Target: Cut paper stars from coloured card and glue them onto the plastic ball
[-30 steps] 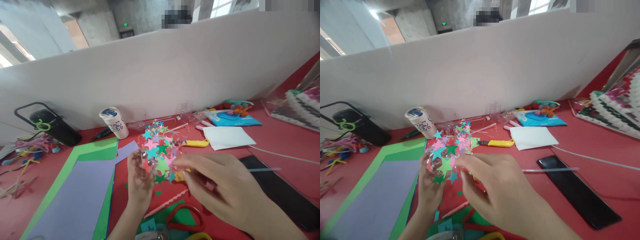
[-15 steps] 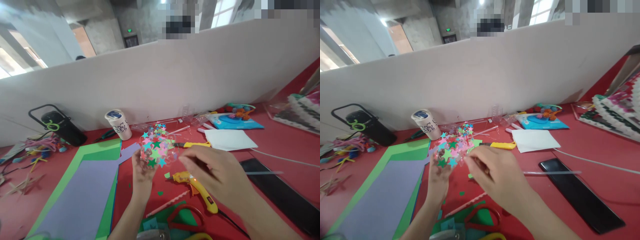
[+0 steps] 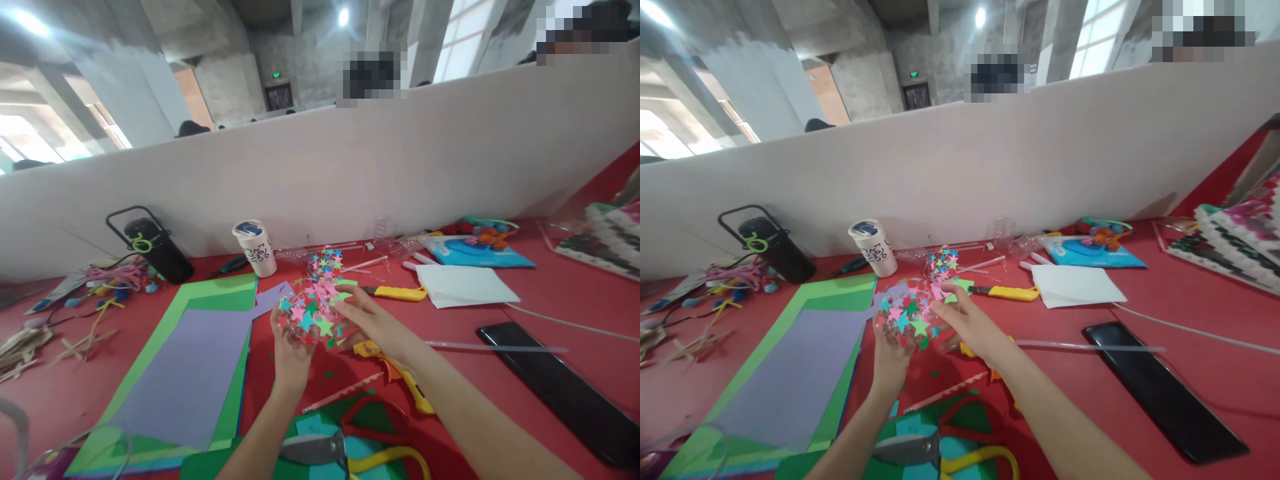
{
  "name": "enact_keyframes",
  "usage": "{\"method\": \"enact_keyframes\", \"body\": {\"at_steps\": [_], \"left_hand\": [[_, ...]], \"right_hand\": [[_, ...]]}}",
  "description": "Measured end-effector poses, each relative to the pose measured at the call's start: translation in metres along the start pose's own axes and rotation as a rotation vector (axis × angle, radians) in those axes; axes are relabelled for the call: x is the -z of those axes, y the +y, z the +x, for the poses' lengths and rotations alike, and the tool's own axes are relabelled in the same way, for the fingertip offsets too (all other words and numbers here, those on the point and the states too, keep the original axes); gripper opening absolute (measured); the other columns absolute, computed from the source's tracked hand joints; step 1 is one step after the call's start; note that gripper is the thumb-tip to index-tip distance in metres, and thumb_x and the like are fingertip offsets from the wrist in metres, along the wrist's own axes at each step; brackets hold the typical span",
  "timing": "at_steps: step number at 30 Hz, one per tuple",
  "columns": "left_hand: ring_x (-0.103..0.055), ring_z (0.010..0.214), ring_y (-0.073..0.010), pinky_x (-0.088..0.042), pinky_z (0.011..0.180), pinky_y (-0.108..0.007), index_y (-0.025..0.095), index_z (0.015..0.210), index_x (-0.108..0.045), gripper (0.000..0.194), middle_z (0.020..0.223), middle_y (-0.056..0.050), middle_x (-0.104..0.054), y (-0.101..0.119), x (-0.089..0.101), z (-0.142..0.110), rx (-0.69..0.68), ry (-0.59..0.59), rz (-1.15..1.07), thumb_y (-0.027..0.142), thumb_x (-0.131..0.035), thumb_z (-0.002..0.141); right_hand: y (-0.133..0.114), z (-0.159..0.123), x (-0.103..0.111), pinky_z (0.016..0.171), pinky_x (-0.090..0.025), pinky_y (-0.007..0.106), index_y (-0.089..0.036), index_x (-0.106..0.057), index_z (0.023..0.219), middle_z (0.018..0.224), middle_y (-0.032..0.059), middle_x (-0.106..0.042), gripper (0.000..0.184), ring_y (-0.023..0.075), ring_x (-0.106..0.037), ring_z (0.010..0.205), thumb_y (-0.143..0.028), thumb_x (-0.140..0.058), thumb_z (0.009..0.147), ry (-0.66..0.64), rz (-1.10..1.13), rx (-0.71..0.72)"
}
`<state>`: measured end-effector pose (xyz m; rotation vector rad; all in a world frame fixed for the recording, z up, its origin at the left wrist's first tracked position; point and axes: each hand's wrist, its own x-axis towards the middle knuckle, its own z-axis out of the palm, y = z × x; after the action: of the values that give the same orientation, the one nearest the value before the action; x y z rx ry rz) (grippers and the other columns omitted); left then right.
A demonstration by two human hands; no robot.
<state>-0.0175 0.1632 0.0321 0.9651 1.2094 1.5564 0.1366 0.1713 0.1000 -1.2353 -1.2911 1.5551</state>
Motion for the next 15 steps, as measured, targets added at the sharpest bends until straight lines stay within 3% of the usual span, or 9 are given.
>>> {"method": "enact_keyframes", "body": {"at_steps": [8,11,15], "left_hand": [[-0.062,0.097,-0.0184,-0.05,0.083,-0.031,0.025,0.122,-0.04,0.068,0.117,-0.008,-0.055,-0.005,0.012,-0.002,0.025,-0.037,0.107,0.011,-0.066,0.061],[-0.062,0.102,-0.0197,-0.047,0.091,-0.033,0.024,0.122,-0.041,0.069,0.118,-0.008,-0.057,-0.011,0.019,0.002,0.036,-0.089,0.117,0.011,-0.066,0.059],[-0.063,0.1,-0.0223,-0.049,0.088,-0.038,0.022,0.12,-0.04,0.068,0.115,-0.01,-0.058,-0.018,0.029,0.01,0.075,-0.128,0.145,0.006,-0.061,0.057]], "right_hand": [[0.017,0.021,-0.008,0.064,-0.057,0.03,-0.02,-0.038,0.129,0.094,0.0021,-0.06,0.043,0.0152,-0.063,0.073,-0.021,-0.055,0.089,0.057,-0.015,-0.04],[0.023,0.035,-0.009,0.071,-0.055,0.037,-0.017,-0.052,0.121,0.11,0.007,-0.061,0.031,0.0189,-0.064,0.085,-0.027,-0.056,0.092,0.072,-0.069,-0.06],[0.033,0.051,-0.014,0.078,-0.054,0.041,-0.017,-0.055,0.119,0.118,0.0082,-0.059,0.029,0.0218,-0.062,0.095,-0.028,-0.057,0.092,0.078,-0.148,-0.086]]}}
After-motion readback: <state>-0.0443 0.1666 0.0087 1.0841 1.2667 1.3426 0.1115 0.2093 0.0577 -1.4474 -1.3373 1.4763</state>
